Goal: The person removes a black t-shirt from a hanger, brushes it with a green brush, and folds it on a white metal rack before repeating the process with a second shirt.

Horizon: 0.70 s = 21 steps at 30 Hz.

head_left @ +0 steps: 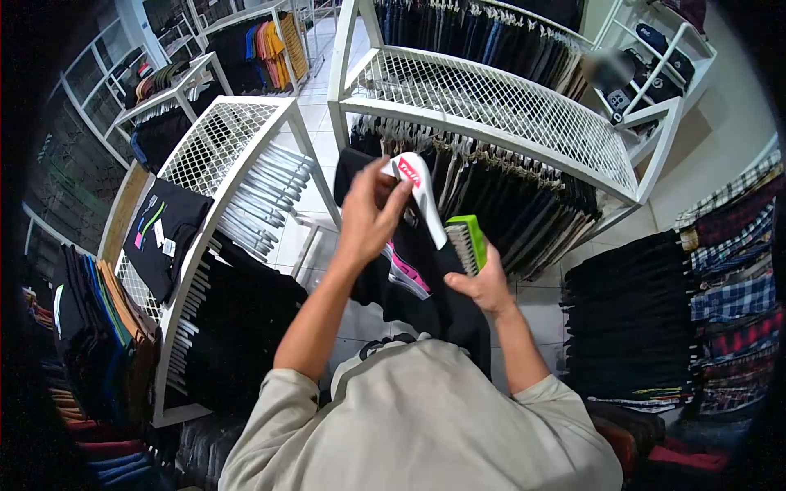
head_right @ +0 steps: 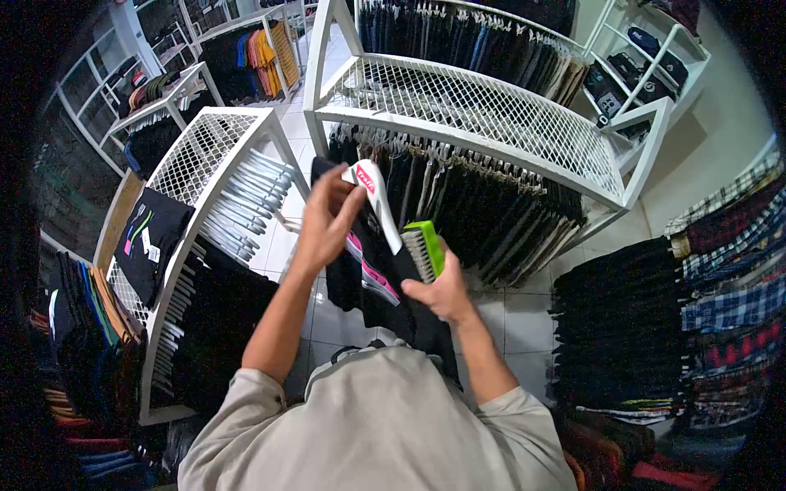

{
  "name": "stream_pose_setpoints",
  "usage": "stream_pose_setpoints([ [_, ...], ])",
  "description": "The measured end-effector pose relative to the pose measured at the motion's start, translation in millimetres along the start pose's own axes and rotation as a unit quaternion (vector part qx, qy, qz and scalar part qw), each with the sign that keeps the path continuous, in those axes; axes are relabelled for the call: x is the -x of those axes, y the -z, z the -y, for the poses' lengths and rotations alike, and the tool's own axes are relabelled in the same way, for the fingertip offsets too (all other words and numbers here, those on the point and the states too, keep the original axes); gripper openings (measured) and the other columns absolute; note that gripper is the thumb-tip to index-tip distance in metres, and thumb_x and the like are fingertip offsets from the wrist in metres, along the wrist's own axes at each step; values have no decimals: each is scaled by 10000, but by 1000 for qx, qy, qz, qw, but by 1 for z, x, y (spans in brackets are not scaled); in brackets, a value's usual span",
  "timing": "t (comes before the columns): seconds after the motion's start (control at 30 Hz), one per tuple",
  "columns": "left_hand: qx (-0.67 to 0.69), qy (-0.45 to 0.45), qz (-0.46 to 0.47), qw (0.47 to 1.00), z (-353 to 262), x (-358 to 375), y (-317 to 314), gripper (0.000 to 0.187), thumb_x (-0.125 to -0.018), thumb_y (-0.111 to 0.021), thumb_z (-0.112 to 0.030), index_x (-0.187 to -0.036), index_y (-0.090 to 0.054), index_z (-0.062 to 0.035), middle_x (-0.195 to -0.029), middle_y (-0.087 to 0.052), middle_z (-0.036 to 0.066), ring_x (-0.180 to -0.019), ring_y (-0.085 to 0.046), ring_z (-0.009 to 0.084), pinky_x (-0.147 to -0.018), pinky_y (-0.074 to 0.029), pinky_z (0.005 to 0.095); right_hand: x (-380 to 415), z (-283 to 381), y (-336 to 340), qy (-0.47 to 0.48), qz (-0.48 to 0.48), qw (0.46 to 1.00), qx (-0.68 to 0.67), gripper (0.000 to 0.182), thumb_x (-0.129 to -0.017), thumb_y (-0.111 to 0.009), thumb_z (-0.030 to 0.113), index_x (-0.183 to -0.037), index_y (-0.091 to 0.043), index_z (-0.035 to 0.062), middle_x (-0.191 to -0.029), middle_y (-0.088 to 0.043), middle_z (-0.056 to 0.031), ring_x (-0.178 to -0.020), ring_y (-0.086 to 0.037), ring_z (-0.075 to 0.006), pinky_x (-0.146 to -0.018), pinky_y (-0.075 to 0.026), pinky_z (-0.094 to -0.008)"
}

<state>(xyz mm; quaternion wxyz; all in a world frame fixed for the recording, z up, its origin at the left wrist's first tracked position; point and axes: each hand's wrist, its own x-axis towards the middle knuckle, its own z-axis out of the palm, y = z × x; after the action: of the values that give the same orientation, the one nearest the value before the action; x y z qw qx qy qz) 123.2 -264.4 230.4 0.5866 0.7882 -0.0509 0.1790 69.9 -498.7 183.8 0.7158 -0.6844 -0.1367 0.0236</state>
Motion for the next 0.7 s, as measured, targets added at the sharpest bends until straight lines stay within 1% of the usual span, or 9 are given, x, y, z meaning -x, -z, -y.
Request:
stream_pose_setpoints([
  [0.03, 68, 62, 41, 995, -15, 9, -5, 685, -968, -700, -204, -1511, -354, 31, -1004, -643, 95, -881, -625, 124, -753, -510, 277, 1, 3, -10, 7, 8, 999, 39, 804, -666, -849, 91, -1376, -479, 12, -1217, -595, -59, -1128, -564, -156, -1047, -418, -321],
  [0.07, 82, 78, 30, 993, -7, 17, -14, 812, -932, -746, -198, -1554, -271, 14, -983, -641, 91, -835, -624, 128, -723, -509, 269, 4, 5, -23, 10, 16, 997, 76, 795, -678, -840, 86, -1378, -472, 6, -1230, -589, -57, -1137, -553, -138, -1053, -408, -314],
  [0.17, 69, 34, -55, 996, 20, 19, -18, 808, -889, -748, -171, -1523, -302, 57, -915, -670, 96, -709, -621, 109, -626, -510, 268, 6, 13, -54, 37, 14, 994, 99, 779, -730, -860, 157, -1384, -467, 0, -1219, -609, -101, -1132, -576, -170, -1014, -444, -329],
  [0.23, 75, 101, -35, 991, 5, 17, 4, 615, -926, -698, -143, -1462, -438, 10, -890, -672, 77, -706, -612, 86, -612, -511, 248, -6, 13, -56, 76, 34, 991, 107, 747, -803, -850, 241, -1403, -477, -2, -1243, -629, -152, -1142, -606, -210, -1008, -461, -351],
  [0.3, 63, 118, -9, 991, 2, 19, 23, 388, -985, -614, -137, -1346, -564, -7, -927, -706, 90, -750, -649, 103, -653, -536, 270, -19, 13, -49, 130, -6, 982, 137, 620, -919, -703, 228, -1432, -459, -20, -1246, -598, -187, -1117, -601, -264, -990, -456, -369],
  [0.37, 43, 102, 24, 994, -11, 28, 38, 357, -1009, -587, -166, -1326, -572, -4, -931, -699, 87, -746, -635, 96, -641, -515, 260, -33, 26, -44, 189, -40, 958, 212, 570, -975, -599, 201, -1465, -420, -29, -1226, -551, -206, -1099, -569, -310, -973, -444, -399],
  [0.53, 42, 57, 90, 993, -29, 50, 50, 287, -1053, -550, -254, -1204, -615, -19, -846, -618, 4, -679, -514, 66, -582, -395, 251, -71, 16, -26, 334, -82, 865, 365, 688, -919, -711, 212, -1501, -386, 40, -1240, -513, -208, -1110, -546, -352, -966, -456, -447],
  [0.63, 7, 73, 35, 997, -48, 58, 65, 264, -999, -645, -257, -1054, -673, 0, -711, -563, 19, -645, -481, 88, -594, -411, 282, -96, -9, 20, 314, -216, 820, 428, 650, -928, -699, 200, -1486, -398, 57, -1238, -509, -208, -1098, -546, -354, -939, -465, -450],
  [0.7, -19, 71, 0, 997, -46, 65, 73, 268, -956, -712, -270, -982, -712, -3, -628, -557, 2, -599, -487, 81, -548, -402, 285, -100, -42, 56, 119, -297, 864, 388, 596, -971, -669, 265, -1457, -420, 25, -1247, -509, -210, -1089, -556, -340, -937, -458, -454],
])
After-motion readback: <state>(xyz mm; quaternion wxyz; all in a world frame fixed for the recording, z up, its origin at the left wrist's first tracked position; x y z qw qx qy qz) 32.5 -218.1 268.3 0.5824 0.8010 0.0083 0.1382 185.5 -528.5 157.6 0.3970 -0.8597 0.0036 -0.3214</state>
